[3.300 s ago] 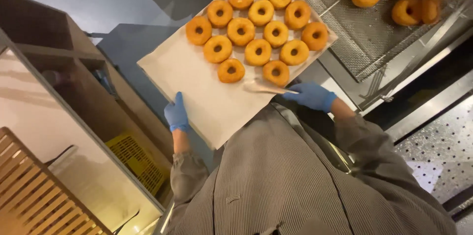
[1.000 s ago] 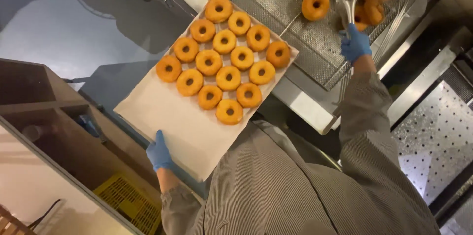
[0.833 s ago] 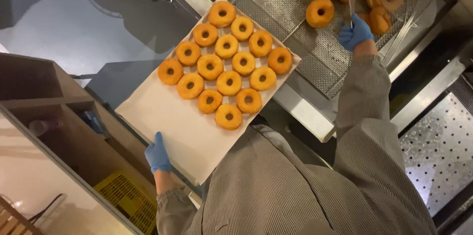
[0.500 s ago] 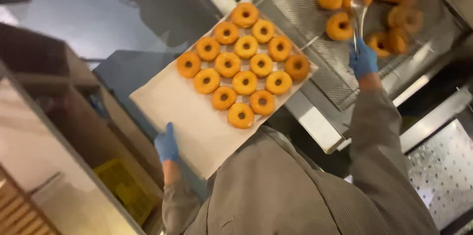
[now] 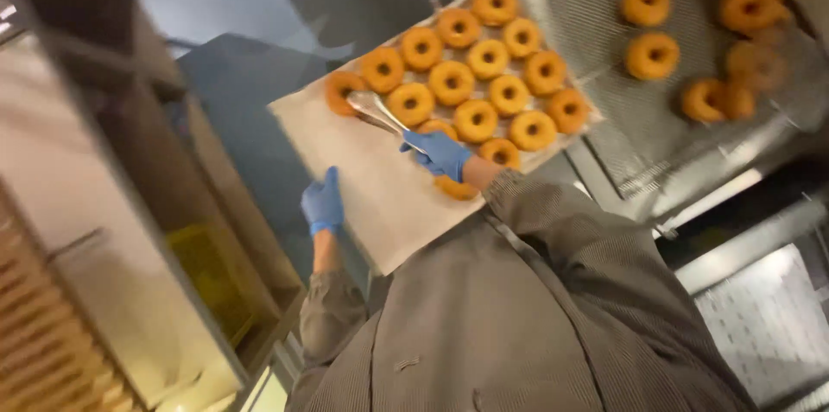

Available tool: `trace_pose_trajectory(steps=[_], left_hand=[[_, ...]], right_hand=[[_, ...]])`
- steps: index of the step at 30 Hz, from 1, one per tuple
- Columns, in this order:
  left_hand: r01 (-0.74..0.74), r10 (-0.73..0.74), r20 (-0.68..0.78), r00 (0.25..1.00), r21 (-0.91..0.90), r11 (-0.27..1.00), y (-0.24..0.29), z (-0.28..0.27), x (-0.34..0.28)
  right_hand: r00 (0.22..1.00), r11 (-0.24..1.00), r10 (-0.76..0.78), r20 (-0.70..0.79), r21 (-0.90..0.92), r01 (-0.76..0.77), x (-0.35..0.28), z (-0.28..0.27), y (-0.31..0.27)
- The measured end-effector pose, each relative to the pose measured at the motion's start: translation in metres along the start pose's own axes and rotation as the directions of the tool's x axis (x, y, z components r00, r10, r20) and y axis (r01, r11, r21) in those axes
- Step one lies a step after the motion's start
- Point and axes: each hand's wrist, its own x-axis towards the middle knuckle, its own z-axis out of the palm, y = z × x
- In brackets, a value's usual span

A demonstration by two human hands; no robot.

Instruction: Placing raw donut dough into a commercial deep fryer, flipping them, and then using tongs to transfer finished donuts onto a tray.

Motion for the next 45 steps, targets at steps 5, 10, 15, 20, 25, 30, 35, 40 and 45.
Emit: trace_pose_trajectory(steps=[5, 10, 15, 20, 25, 30, 35, 40, 45], left_hand=[[0.033, -0.034, 0.034, 0.999, 0.034, 0.999, 0.018, -0.009, -0.003], [0.060, -0.060, 0.001, 0.998, -0.121, 0.991, 0.049, -0.034, -0.017], [0.083, -0.074, 0.055, 0.996, -0.194, 0.977, 0.044, -0.035, -0.014], [0.103, -0.092, 0.078, 0.993, -0.148, 0.984, 0.048, -0.042, -0.014], [0.165, -0.153, 0.096, 0.983, -0.123, 0.979, 0.058, -0.047, -0.022], [0.127, -0.116, 0.076, 0.990, -0.171, 0.977, 0.043, -0.031, -0.015], [0.100, -0.094, 0.056, 0.994, -0.102, 0.990, 0.011, -0.018, 0.000], [0.028, -0.028, -0.003, 1.000, 0.001, 1.000, -0.004, 0.007, 0.010], [0.048, -0.054, -0.032, 0.998, -0.181, 0.982, 0.024, -0.007, -0.011]], right_hand=[[0.269, -0.357, -0.732, 0.626, -0.689, 0.631, -0.040, -0.176, 0.004], [0.763, 0.788, -0.125, -0.634, 0.404, 0.465, -0.081, -0.351, 0.016], [0.903, 0.628, -0.111, -0.415, 0.675, 0.388, -0.036, -0.445, 0.003], [0.859, 0.419, -0.076, -0.507, 0.766, 0.489, 0.049, -0.518, -0.035], [0.795, 0.134, -0.187, -0.576, 0.787, 0.602, 0.116, -0.591, -0.031], [0.698, 0.451, -0.097, -0.709, 0.594, 0.666, 0.037, -0.487, -0.047], [0.753, 0.808, -0.292, -0.590, 0.269, 0.524, -0.079, -0.282, -0.025], [0.471, -0.010, -0.822, 0.319, -0.835, 0.550, -0.128, -0.093, 0.007], [0.884, 0.606, -0.460, 0.079, -0.701, 0.378, -0.091, -0.002, 0.077]])
